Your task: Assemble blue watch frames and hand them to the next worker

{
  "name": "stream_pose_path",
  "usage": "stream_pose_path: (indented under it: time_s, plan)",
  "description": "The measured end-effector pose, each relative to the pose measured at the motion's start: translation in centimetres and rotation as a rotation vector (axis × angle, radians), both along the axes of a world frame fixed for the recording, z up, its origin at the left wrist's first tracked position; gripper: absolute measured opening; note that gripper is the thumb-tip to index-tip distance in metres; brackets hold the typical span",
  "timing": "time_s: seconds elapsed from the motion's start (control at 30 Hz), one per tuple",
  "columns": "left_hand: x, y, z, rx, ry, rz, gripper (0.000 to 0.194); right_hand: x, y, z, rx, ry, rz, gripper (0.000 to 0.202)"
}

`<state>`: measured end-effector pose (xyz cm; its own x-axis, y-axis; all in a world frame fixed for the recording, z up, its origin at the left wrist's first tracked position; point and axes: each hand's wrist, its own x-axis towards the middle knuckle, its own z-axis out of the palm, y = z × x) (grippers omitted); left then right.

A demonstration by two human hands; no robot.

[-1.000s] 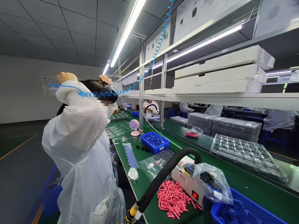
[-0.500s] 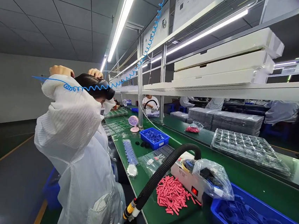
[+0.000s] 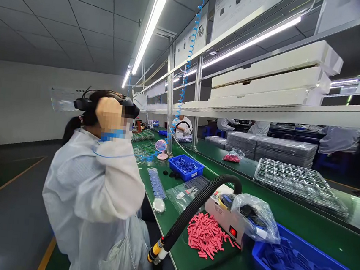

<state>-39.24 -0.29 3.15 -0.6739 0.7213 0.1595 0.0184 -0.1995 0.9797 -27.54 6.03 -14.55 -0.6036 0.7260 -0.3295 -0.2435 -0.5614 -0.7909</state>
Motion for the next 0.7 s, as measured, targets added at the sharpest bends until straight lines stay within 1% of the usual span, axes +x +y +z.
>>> stream_pose_path:
  time_s: [0.03,0.07,0.13,0.17,0.2,0.27,0.4,0.47,0.5,0.53,0.6,0.67,0.7]
  plan:
    - [0.3,-0.4,-0.3,0.007,-0.004,-0.001,0.040,-0.7,0.3,0.4,0.023,-0.010,0.009,0.038]
    - [0.6,-0.8,-0.5,0.013,-0.022,0.020,0.034,-1.6,0.5,0.9,0.044,-0.019,0.020,0.040]
    - [1.1,-1.7,-0.9,0.024,-0.061,0.073,0.020,-3.5,0.9,2.0,0.092,-0.032,0.047,0.031]
    - [1.4,-2.2,-1.0,0.027,-0.080,0.097,0.018,-4.6,1.0,2.6,0.116,-0.036,0.060,0.026]
    - [1.7,-2.7,-1.1,0.032,-0.100,0.120,0.020,-5.8,1.3,3.2,0.141,-0.038,0.073,0.031]
    - [2.3,-3.5,-1.3,0.041,-0.147,0.167,0.019,-8.1,1.8,4.6,0.189,-0.035,0.097,0.045]
    - [3.6,-4.9,-2.1,0.064,-0.264,0.258,0.024,-13.0,3.5,7.8,0.277,-0.007,0.134,0.042]
    - [4.3,-5.6,-2.7,0.078,-0.330,0.303,0.016,-15.3,4.5,9.6,0.316,0.014,0.151,0.043]
    - [4.6,-5.9,-3.1,0.088,-0.362,0.323,0.022,-16.4,5.0,10.5,0.333,0.029,0.161,0.043]
    - [5.0,-6.3,-3.4,0.096,-0.393,0.342,0.024,-17.4,5.4,11.4,0.351,0.038,0.169,0.049]
    - [5.6,-6.8,-4.2,0.113,-0.445,0.371,0.025,-19.0,6.2,13.0,0.381,0.061,0.188,0.052]
    - [6.1,-7.4,-4.9,0.126,-0.481,0.383,0.018,-20.0,6.8,14.3,0.405,0.080,0.205,0.053]
    - [6.2,-7.6,-5.3,0.131,-0.491,0.380,0.022,-20.3,7.0,14.8,0.414,0.087,0.213,0.053]
